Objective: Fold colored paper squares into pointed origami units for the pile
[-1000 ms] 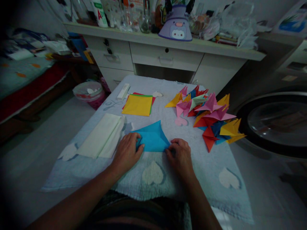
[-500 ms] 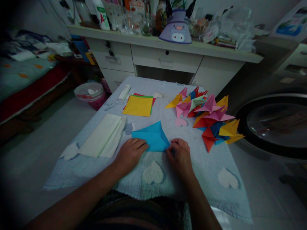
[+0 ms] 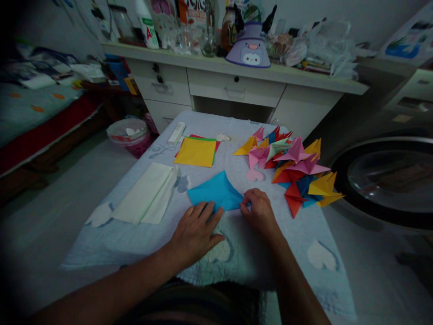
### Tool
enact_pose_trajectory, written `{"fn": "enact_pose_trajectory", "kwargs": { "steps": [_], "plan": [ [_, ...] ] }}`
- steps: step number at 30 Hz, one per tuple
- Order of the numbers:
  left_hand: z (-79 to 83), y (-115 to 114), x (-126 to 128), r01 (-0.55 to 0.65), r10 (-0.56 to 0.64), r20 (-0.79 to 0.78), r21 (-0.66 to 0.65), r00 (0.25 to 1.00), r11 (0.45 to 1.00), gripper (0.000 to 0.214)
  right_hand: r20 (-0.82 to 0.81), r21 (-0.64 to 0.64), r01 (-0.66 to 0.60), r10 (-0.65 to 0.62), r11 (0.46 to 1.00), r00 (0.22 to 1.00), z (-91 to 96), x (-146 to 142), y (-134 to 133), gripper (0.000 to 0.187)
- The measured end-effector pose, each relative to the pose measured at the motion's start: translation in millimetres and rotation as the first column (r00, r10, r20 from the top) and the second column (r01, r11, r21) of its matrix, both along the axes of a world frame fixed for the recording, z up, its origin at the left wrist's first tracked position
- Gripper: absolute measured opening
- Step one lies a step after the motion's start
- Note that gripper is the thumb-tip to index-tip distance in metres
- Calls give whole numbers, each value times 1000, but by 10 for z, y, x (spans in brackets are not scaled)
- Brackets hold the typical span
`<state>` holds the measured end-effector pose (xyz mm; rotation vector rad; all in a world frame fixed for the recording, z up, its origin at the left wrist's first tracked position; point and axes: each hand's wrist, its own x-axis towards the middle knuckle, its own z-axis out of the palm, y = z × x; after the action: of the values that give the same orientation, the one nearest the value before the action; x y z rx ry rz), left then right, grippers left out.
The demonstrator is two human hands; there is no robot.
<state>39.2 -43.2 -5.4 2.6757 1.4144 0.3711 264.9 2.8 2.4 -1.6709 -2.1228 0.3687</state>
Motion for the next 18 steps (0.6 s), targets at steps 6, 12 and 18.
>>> {"fn": "enact_pose_trajectory", "kwargs": {
  "steps": [6, 12, 18],
  "plan": [
    [-11, 16, -14, 18, -17, 79, -8, 997, 1000, 59, -11, 52, 62, -62, 997, 998, -126, -33, -102, 14],
    [87, 264, -151, -188, 214, 385, -104, 898, 977, 53, -2, 75, 30, -30, 997, 1000, -176, -24, -88, 6],
    [92, 409, -229, -74, 228, 518, -301, 824, 951, 13, -20, 58, 15, -14, 998, 1000, -178, 10, -88, 6]
  ]
}}
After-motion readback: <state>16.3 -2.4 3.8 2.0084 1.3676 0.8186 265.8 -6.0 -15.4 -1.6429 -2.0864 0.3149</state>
